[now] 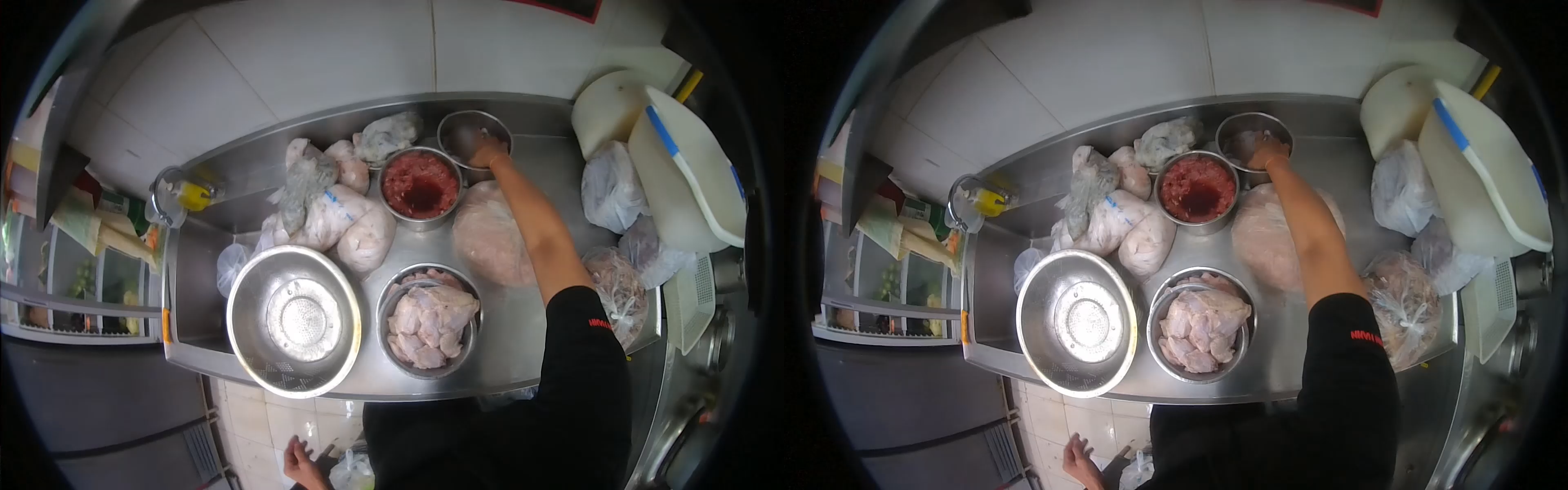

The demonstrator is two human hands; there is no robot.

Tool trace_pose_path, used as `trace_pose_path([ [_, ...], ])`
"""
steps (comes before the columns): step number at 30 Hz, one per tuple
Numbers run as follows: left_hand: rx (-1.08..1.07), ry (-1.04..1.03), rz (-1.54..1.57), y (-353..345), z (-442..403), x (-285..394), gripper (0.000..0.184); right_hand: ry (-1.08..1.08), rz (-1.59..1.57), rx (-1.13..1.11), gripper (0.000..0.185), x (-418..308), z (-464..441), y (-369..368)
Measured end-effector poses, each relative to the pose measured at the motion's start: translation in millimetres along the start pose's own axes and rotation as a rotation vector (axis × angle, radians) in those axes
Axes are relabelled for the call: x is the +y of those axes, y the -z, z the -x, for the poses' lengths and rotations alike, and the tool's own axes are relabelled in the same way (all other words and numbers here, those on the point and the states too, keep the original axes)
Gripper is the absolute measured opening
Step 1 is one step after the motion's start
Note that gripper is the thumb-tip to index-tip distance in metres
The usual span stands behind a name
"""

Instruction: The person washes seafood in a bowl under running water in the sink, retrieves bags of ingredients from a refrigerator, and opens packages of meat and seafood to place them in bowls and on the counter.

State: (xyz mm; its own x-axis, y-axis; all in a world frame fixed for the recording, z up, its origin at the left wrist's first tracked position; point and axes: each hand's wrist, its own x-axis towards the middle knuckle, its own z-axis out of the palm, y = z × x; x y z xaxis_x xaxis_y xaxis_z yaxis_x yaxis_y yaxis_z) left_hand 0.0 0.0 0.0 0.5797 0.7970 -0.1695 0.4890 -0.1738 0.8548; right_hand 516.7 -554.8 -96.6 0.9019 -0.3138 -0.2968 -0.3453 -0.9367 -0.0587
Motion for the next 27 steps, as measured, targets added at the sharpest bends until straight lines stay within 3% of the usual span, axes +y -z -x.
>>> trace_pose_path([
  [2, 0.015, 0.144, -0.097, 47, 25, -4, 0.032, -0.022, 0.045, 0.058, 0.086, -11, 26, -8],
  [3, -0.006, 0.167, -0.090, -7, 20, -36, 0.031, -0.049, 0.103, 0.093, 0.079, -2, -12, 8],
  [9, -0.093, 0.120, -0.348, 11, 35, -56, 0.025, -0.009, 0.041, 0.072, 0.042, -21, -24, -5],
  [11, -0.085, 0.120, -0.565, 6, 37, -49, 0.025, -0.025, -0.053, 0.135, 0.038, -21, -28, -10],
  [13, -0.113, 0.134, -0.716, 3, 41, -56, 0.026, -0.057, -0.145, 0.132, 0.045, -20, -18, 2],
  [18, -0.117, 0.214, -0.870, 20, 44, -91, 0.030, 0.019, -0.278, 0.151, 0.058, -3, -3, 40],
  [21, -0.119, 0.321, -0.776, 29, 39, -129, 0.028, 0.164, -0.437, 0.250, 0.054, 20, 2, 49],
  [23, -0.170, 0.302, -0.908, 18, 40, -107, 0.031, 0.269, -0.639, 0.255, 0.048, 39, 3, 45],
  [25, -0.256, 0.340, -0.893, 17, 39, -109, 0.034, 0.152, -0.554, 0.386, 0.043, 49, 3, 45],
  [27, -0.379, 0.429, -0.728, 31, 31, -165, 0.038, 0.074, -0.460, 0.589, 0.038, 61, 0, 36],
])
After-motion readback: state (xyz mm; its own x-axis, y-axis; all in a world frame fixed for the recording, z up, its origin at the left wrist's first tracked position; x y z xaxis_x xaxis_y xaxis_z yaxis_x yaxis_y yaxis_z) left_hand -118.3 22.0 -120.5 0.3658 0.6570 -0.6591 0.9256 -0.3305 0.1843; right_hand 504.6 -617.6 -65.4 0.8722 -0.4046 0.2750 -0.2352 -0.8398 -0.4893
